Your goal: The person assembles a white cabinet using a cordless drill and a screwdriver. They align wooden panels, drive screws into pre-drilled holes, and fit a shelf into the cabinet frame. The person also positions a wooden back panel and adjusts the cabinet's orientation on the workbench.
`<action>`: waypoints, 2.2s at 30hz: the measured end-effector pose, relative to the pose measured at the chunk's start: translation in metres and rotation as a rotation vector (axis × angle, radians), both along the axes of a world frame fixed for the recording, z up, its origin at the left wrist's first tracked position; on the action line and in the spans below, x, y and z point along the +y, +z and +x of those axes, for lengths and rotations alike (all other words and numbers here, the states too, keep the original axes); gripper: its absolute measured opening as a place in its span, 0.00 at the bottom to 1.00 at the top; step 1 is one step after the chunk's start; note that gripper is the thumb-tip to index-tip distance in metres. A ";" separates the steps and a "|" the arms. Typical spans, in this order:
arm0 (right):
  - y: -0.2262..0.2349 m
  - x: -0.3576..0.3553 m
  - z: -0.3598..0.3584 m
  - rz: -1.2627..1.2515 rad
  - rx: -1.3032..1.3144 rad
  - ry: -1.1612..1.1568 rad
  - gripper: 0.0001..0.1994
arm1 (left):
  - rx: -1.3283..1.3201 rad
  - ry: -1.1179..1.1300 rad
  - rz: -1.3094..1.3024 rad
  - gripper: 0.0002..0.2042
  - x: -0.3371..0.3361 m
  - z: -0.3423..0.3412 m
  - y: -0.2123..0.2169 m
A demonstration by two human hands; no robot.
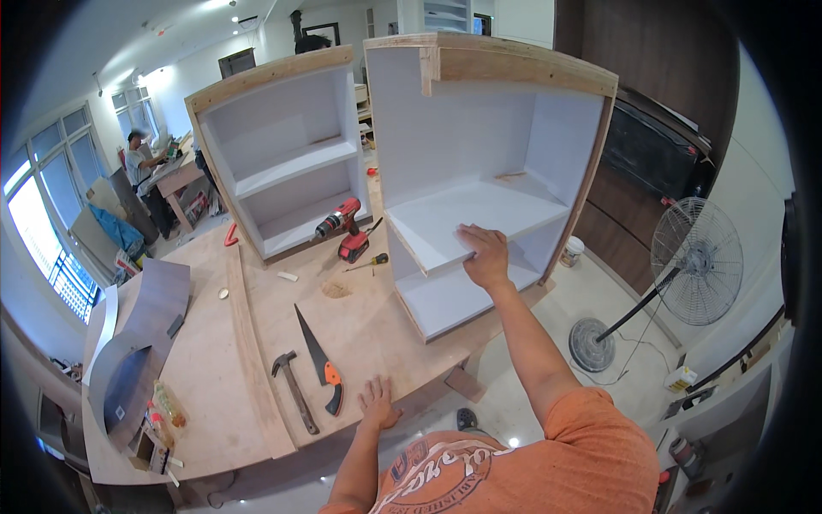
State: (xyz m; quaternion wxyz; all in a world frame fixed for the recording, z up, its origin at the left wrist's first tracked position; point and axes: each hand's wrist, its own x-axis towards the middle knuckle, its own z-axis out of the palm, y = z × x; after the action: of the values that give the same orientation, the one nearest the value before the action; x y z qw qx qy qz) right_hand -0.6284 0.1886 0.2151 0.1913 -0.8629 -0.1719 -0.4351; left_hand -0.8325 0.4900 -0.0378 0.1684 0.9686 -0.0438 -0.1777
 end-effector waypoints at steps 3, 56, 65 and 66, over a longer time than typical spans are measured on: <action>0.001 0.001 -0.002 0.018 0.010 0.003 0.26 | 0.004 -0.005 -0.010 0.52 0.000 0.001 0.000; 0.290 0.030 0.026 -0.270 -0.877 -0.031 0.43 | -0.058 -0.007 0.040 0.51 0.003 -0.002 -0.018; 0.294 0.031 0.021 -0.247 -0.867 -0.004 0.39 | -0.073 -0.013 0.026 0.53 0.005 -0.001 -0.020; 0.294 0.031 0.020 -0.246 -0.868 0.001 0.39 | -0.062 -0.011 0.029 0.52 0.004 -0.002 -0.018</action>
State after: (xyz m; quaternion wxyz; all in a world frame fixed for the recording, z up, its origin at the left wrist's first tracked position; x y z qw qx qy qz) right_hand -0.6087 0.2191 0.5095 -0.0025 -0.6165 -0.2871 -0.7331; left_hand -0.8341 0.4938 -0.0560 0.1521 0.9757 -0.0519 -0.1491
